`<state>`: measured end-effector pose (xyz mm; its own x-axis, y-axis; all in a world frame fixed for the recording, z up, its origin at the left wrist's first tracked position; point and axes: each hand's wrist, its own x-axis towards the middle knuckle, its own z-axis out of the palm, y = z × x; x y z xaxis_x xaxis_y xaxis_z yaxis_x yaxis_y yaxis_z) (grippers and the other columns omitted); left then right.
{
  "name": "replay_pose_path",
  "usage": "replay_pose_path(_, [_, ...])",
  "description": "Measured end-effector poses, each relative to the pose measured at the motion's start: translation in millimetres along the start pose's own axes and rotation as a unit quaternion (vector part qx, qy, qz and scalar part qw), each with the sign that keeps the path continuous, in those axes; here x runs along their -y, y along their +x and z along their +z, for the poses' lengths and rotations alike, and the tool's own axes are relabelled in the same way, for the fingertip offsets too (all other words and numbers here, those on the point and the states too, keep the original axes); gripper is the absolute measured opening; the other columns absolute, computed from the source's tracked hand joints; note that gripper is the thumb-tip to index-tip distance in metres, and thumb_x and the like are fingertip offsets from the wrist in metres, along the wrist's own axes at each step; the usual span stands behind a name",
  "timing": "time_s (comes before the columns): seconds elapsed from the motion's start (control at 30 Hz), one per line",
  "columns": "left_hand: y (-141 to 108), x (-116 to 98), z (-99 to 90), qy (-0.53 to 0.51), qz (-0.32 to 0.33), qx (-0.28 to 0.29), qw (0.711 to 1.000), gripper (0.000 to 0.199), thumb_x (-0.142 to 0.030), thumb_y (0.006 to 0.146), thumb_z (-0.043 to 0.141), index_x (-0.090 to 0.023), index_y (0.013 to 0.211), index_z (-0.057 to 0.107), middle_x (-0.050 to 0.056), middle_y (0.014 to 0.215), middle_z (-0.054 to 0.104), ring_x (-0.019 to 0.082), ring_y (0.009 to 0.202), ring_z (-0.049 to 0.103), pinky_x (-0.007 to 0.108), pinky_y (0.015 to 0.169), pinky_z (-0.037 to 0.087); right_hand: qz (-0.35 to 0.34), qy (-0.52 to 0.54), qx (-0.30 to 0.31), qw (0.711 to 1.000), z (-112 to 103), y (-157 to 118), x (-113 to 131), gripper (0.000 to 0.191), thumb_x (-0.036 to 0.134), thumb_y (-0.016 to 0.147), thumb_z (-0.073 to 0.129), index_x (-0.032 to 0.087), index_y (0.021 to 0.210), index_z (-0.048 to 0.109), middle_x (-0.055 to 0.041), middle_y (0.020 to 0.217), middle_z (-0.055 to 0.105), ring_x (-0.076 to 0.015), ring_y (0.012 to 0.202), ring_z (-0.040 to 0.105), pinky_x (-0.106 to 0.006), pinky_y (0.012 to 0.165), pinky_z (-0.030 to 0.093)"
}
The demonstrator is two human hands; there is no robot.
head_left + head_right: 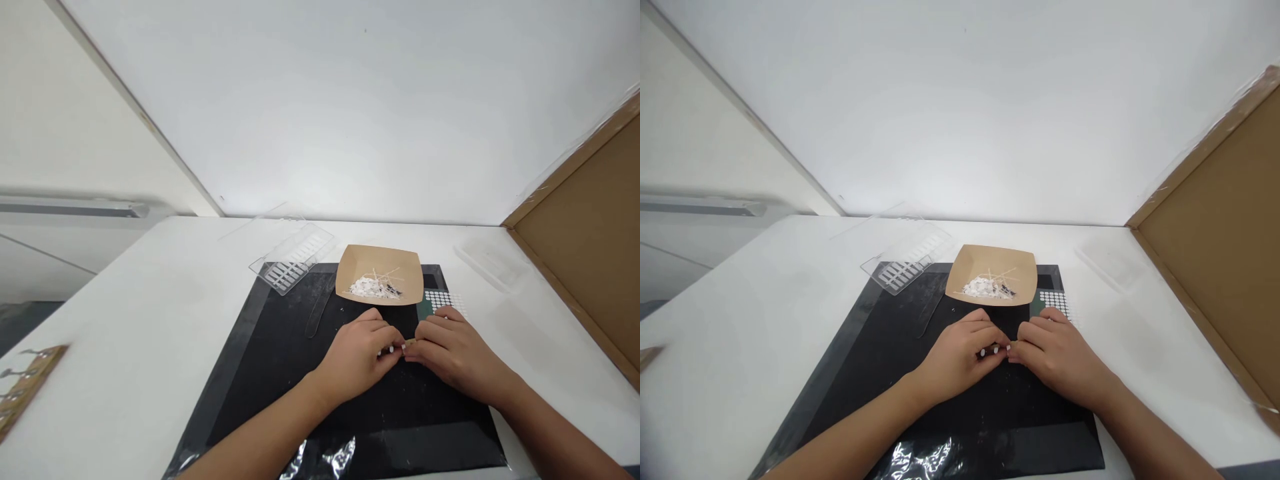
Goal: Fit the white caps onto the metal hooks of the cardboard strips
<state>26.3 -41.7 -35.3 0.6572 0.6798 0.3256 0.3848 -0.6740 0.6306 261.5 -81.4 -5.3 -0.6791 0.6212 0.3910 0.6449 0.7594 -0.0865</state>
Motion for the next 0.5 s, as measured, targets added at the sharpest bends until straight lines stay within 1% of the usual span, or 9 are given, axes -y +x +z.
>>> replay_pose_path(0.13, [-0.1,0.6,0.3,0.001,0.002,-0.002,1.0,0.011,-0.014,0.09,0.078,-0.023,0.096,0.076,0.0,0.089,0.078,0.019,0.088,0.065,0.03,0.072,0.05,0.003,0.012,-0.005,1.0,0.7,-0.1,-1.1,0.022,0.025,0.112,0.058,0.021,0.093,0.069,0.0008,0.083,0.065,-0.0158,0.076,0.055,-0.037,0.082,0.034])
replay_pose_path(0.23, [-0.6,1.0,0.1,-0.004,0.003,-0.002,1.0,0.01,-0.015,0.091,0.076,-0.023,0.097,0.076,0.0,0.089,0.079,0.02,0.089,0.065,0.03,0.072,0.051,0.012,0.047,-0.004,0.999,1.4,-1.1,-3.9,0.018,0.026,0.111,0.06,0.021,0.098,0.07,0.0007,0.084,0.066,-0.0154,0.077,0.057,-0.036,0.081,0.035])
replay_pose_path(0.3, [-1.0,1.3,0.1,-0.006,0.005,-0.004,1.0,0.009,-0.015,0.093,0.075,-0.022,0.098,0.076,0.001,0.09,0.079,0.02,0.089,0.065,0.03,0.073,0.051,0.027,0.069,-0.008,0.997,1.9,-2.0,-6.2,0.012,0.027,0.11,0.062,0.022,0.101,0.07,0.0007,0.085,0.066,-0.0152,0.077,0.059,-0.036,0.081,0.035])
replay_pose_path(0.37, [-1.2,1.8,0.4,-0.005,0.008,-0.005,1.0,0.009,-0.016,0.093,0.075,-0.022,0.099,0.076,0.001,0.09,0.079,0.02,0.089,0.065,0.03,0.073,0.051,0.045,0.085,-0.017,0.995,2.8,-2.7,-7.8,0.01,0.028,0.108,0.066,0.022,0.101,0.07,0.0005,0.085,0.067,-0.0152,0.077,0.06,-0.036,0.081,0.036])
replay_pose_path(0.5, [-1.3,3.3,1.5,-0.006,0.017,-0.008,1.0,0.007,-0.017,0.093,0.076,-0.022,0.097,0.077,0.002,0.089,0.079,0.021,0.089,0.065,0.03,0.073,0.052,0.076,0.09,-0.038,0.992,5.8,-1.7,-6.4,0.012,0.032,0.105,0.071,0.021,0.1,0.071,-0.0009,0.085,0.068,-0.0162,0.077,0.061,-0.036,0.08,0.036])
